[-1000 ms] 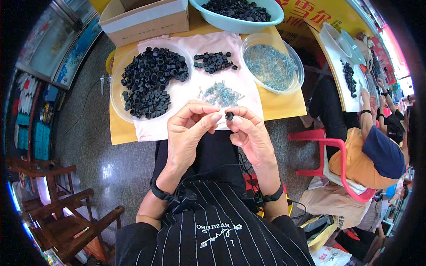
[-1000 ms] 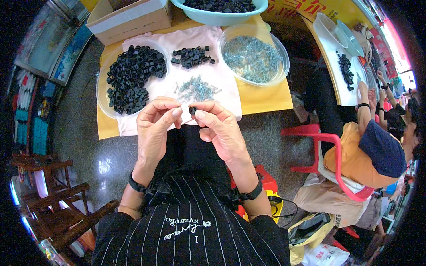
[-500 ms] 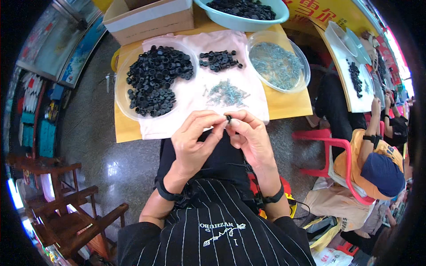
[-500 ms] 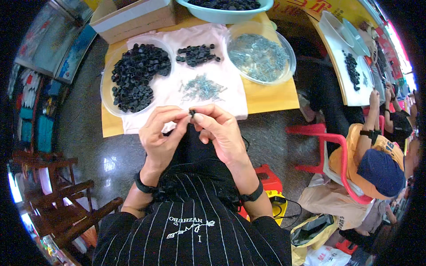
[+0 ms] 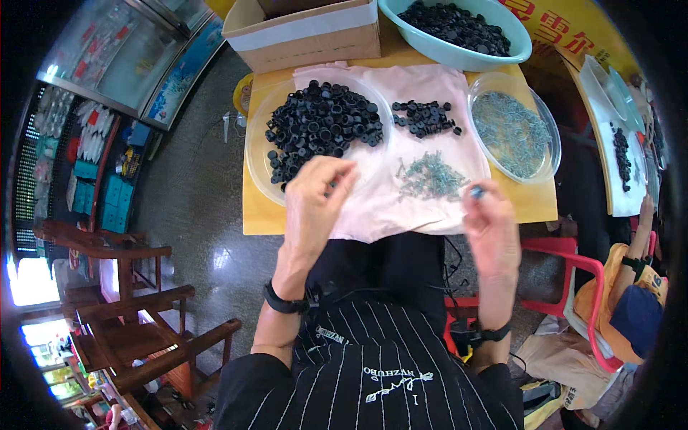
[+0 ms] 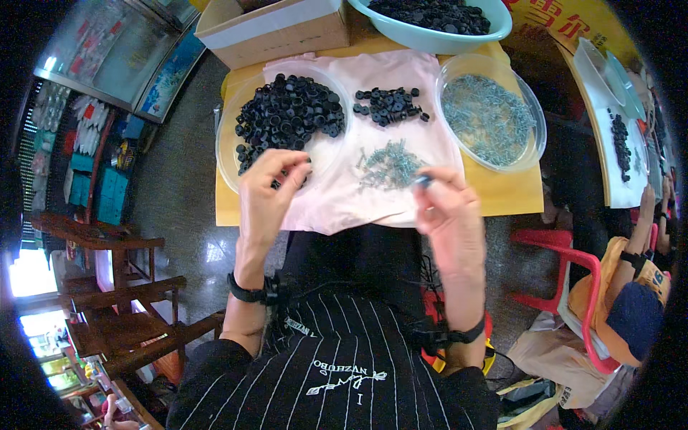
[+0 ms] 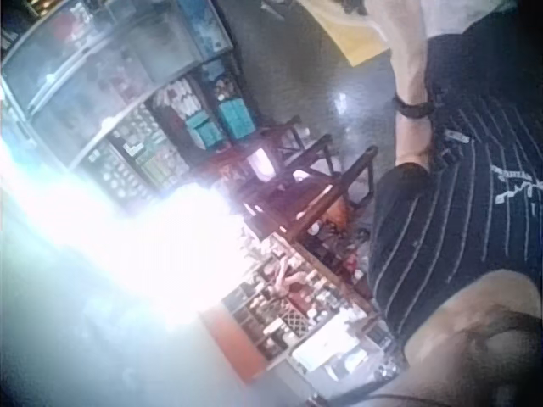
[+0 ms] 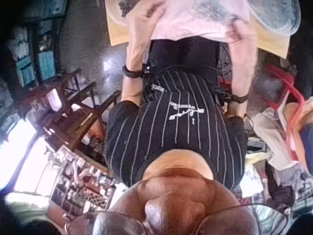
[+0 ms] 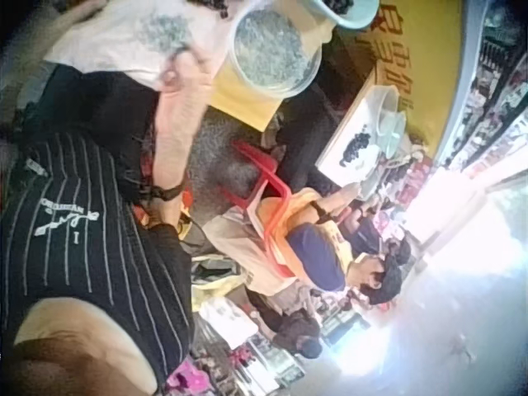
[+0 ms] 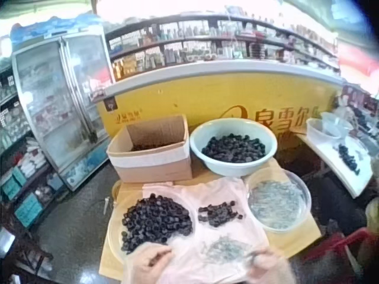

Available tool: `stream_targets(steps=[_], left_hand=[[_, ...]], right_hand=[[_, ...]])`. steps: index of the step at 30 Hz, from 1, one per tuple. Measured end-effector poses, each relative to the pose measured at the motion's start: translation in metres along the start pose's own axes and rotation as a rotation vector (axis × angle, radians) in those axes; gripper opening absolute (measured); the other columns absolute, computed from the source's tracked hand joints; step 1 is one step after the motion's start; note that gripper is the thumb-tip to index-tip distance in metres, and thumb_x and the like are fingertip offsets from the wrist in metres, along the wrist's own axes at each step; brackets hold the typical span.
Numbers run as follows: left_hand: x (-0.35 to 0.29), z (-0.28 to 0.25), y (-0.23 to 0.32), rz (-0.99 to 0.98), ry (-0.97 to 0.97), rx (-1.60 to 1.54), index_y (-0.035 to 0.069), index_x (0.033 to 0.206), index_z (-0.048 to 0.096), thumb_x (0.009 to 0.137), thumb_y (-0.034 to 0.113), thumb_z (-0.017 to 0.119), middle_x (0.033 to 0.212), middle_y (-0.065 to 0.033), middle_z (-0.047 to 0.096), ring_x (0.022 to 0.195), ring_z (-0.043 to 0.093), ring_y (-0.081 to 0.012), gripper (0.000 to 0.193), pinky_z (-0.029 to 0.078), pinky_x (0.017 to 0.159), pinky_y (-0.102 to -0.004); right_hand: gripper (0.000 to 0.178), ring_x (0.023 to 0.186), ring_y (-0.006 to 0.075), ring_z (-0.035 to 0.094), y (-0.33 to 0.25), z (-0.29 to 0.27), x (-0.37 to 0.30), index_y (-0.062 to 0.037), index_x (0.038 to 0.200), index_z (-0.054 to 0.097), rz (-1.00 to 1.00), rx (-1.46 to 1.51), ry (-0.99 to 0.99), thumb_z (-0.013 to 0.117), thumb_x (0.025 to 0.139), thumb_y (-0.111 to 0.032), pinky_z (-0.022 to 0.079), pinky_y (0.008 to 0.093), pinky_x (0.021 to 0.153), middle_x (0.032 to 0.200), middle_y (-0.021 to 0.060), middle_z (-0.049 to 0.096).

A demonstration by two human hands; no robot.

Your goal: Manually assembling small black plastic components and metal clips.

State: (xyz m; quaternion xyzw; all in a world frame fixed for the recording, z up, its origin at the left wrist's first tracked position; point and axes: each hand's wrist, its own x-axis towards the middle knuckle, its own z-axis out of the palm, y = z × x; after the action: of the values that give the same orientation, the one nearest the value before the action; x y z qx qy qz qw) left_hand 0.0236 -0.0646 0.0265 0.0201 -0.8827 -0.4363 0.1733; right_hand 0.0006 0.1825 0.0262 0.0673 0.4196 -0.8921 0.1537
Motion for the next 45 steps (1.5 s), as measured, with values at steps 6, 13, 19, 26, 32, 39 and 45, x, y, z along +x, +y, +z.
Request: stream_targets(steps=[6,13,19,26,32,39,45], left_hand=[[0.028,-0.005,-0.037,-0.006,0.038,0.237,-0.001,0.089,0.068,0.081,0.006,0.068,0.08,-0.0083,0.064,0.064,0.058,-0.0145,0.011,0.046,0.06,-0.0261],[0.035,-0.005,-0.035,-0.046,-0.012,0.312,0.0,0.085,0.068,0.08,0.005,0.068,0.079,-0.0081,0.063,0.064,0.058,-0.0138,0.007,0.046,0.06,-0.0268],[0.019,-0.002,-0.012,-0.132,0.01,-0.185,-0.003,0.087,0.06,0.086,-0.002,0.061,0.093,-0.0108,0.066,0.08,0.065,-0.0154,0.002,0.052,0.07,-0.0275],[-0.01,0.006,0.015,-0.204,-0.077,-0.904,-0.002,0.095,0.054,0.091,-0.005,0.054,0.106,-0.0203,0.063,0.093,0.066,-0.0231,0.005,0.055,0.082,-0.0327],[-0.029,0.011,0.024,-0.201,-0.066,-0.907,-0.002,0.098,0.057,0.091,-0.001,0.058,0.106,-0.0176,0.064,0.092,0.067,-0.0232,0.008,0.054,0.085,-0.0333],[-0.045,0.007,0.022,-0.175,-0.111,-0.948,-0.002,0.105,0.062,0.089,-0.002,0.06,0.111,-0.0128,0.063,0.102,0.062,-0.018,0.016,0.051,0.09,-0.0293],[-0.051,0.003,0.028,-0.114,-0.193,-0.89,-0.002,0.109,0.064,0.087,-0.003,0.063,0.111,-0.0088,0.061,0.101,0.061,-0.0133,0.022,0.05,0.087,-0.0241]], right_hand=[[0.023,0.07,0.0037,0.055,-0.04,-0.005,0.047,-0.0011,0.11,0.059,-0.247,0.162,-0.011,0.06,0.088,-0.01,0.04,0.0151,0.051,0.09,0.0032,0.065],[0.019,0.069,0.0071,0.059,0.012,0.003,0.023,0.0006,0.104,0.061,-0.065,-0.066,-0.042,0.06,0.087,-0.006,0.044,0.0184,0.05,0.088,0.0094,0.065],[0.02,0.078,0.0077,0.057,0.025,0.02,0.008,0.0007,0.103,0.062,-0.086,-0.188,-0.104,0.062,0.084,-0.001,0.047,0.019,0.057,0.094,0.0081,0.064],[0.022,0.086,0.0105,0.061,0.042,0.047,-0.013,-0.0011,0.099,0.063,-0.41,-0.541,-0.324,0.063,0.078,0.005,0.051,0.0212,0.063,0.11,0.0107,0.065],[0.021,0.085,0.013,0.063,0.046,0.052,-0.026,0.0005,0.099,0.064,-0.603,-0.728,-0.316,0.065,0.079,0.005,0.054,0.0228,0.061,0.109,0.0132,0.066],[0.022,0.09,0.0144,0.065,0.046,0.048,-0.042,0.0017,0.104,0.063,-0.567,-0.671,-0.275,0.064,0.082,0.003,0.055,0.0235,0.065,0.112,0.0149,0.064],[0.023,0.092,0.0151,0.064,0.043,0.047,-0.053,0.0024,0.107,0.06,-0.534,-0.612,-0.252,0.062,0.083,0.003,0.056,0.0253,0.071,0.109,0.0136,0.064]])
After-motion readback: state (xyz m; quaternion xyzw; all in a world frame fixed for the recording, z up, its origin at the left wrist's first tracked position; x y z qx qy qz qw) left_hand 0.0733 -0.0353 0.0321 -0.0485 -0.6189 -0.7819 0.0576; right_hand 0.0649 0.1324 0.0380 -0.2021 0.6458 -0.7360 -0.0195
